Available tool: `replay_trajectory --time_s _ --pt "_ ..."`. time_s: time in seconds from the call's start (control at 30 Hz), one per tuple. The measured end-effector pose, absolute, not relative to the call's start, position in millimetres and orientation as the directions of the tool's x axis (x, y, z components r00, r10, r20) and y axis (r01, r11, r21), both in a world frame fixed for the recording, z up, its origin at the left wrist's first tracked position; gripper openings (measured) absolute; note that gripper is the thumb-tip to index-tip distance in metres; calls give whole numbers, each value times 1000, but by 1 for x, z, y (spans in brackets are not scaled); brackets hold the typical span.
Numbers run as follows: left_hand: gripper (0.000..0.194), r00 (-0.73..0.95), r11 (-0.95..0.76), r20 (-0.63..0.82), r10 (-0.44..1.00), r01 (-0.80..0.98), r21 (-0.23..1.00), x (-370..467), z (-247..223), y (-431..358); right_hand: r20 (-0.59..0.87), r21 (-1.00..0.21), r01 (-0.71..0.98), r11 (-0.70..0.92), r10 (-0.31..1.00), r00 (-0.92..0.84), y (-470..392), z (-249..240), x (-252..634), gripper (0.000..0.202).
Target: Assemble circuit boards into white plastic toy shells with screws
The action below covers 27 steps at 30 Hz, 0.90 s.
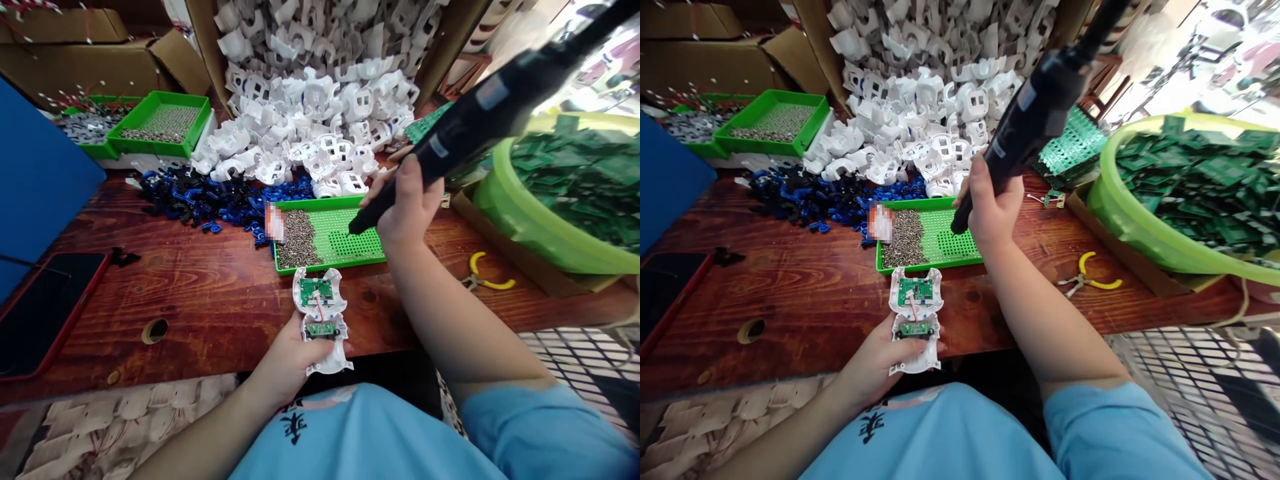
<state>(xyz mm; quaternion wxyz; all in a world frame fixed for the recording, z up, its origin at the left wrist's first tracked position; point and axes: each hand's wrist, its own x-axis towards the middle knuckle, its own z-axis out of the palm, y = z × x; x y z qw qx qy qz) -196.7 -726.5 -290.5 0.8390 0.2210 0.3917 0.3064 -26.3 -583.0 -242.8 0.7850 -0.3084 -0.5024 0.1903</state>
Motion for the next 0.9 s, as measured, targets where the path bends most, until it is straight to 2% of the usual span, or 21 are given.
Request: replay_trajectory --time_s 0.17,0.4,0.6,0.77,0.9 --pt "39 528 729 -520 671 -342 593 -198 -293 -724 690 -675 67 735 596 410 -557 -253 -21 30" --pt "39 547 740 -520 656 -333 584 -198 -295 -723 711 -672 106 732 599 368 -553 -264 -19 22" --pt "39 544 742 -526 655 -328 585 -198 -295 -723 709 -680 111 725 610 354 -554 -265 -21 24" --pt "40 544 729 -512 665 -322 605 -198 -294 -724 681 -683 79 726 594 427 -556 -260 -20 24" --pt "44 547 715 -493 677 -328 617 -198 -294 -725 649 -673 43 738 562 513 -586 -233 -28 23"
